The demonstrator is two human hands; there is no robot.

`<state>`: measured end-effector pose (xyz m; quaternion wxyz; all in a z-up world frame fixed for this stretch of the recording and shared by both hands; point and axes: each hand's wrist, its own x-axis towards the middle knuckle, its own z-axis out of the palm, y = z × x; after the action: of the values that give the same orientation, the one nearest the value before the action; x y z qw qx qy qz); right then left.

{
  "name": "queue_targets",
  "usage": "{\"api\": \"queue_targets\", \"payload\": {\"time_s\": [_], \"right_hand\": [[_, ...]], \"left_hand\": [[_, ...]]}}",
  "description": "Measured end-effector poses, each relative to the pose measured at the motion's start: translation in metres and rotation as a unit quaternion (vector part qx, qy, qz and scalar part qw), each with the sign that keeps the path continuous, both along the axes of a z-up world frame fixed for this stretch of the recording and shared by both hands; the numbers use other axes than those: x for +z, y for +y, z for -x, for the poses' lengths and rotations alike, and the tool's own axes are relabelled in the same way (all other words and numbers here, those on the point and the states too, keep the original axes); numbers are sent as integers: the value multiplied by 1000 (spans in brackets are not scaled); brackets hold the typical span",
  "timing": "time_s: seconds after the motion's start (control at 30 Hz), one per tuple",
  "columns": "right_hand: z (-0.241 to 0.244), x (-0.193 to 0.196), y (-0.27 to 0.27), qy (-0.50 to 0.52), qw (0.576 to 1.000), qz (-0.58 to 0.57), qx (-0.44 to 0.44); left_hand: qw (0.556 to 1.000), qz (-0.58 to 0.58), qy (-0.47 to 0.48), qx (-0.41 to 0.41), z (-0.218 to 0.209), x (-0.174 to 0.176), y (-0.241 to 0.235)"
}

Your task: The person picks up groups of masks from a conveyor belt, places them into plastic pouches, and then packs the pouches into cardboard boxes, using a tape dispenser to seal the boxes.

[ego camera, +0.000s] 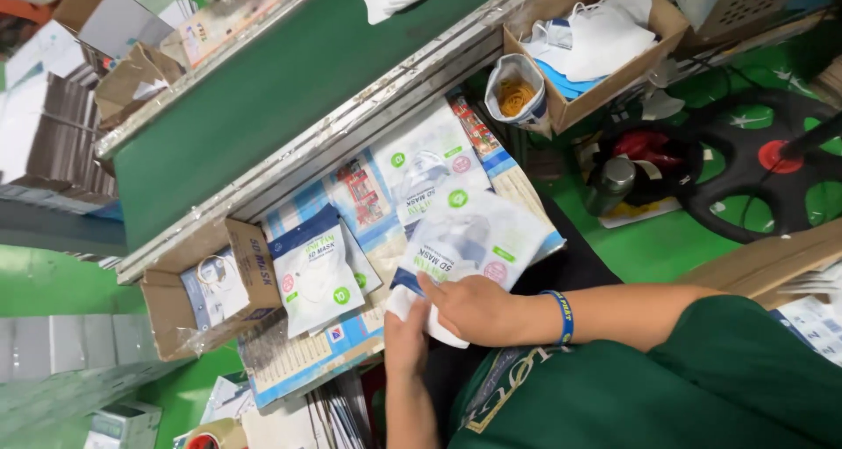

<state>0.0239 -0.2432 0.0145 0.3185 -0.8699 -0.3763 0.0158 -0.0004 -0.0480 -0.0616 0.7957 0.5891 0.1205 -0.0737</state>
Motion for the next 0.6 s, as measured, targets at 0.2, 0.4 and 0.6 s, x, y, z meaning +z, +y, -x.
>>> {"api": "queue_targets", "payload": {"time_s": [0.2,0.4,0.6], "right_hand": [[10,-16,17,-21,998,-57,5],[1,-19,8,-39,987,-154,33],[10,56,-35,156,902,-234,327]], "left_hand": [[994,96,21,48,7,21,-18],[894,423,114,93,27,32,-43],[958,-116,-4,-261,121,-189,2]]}}
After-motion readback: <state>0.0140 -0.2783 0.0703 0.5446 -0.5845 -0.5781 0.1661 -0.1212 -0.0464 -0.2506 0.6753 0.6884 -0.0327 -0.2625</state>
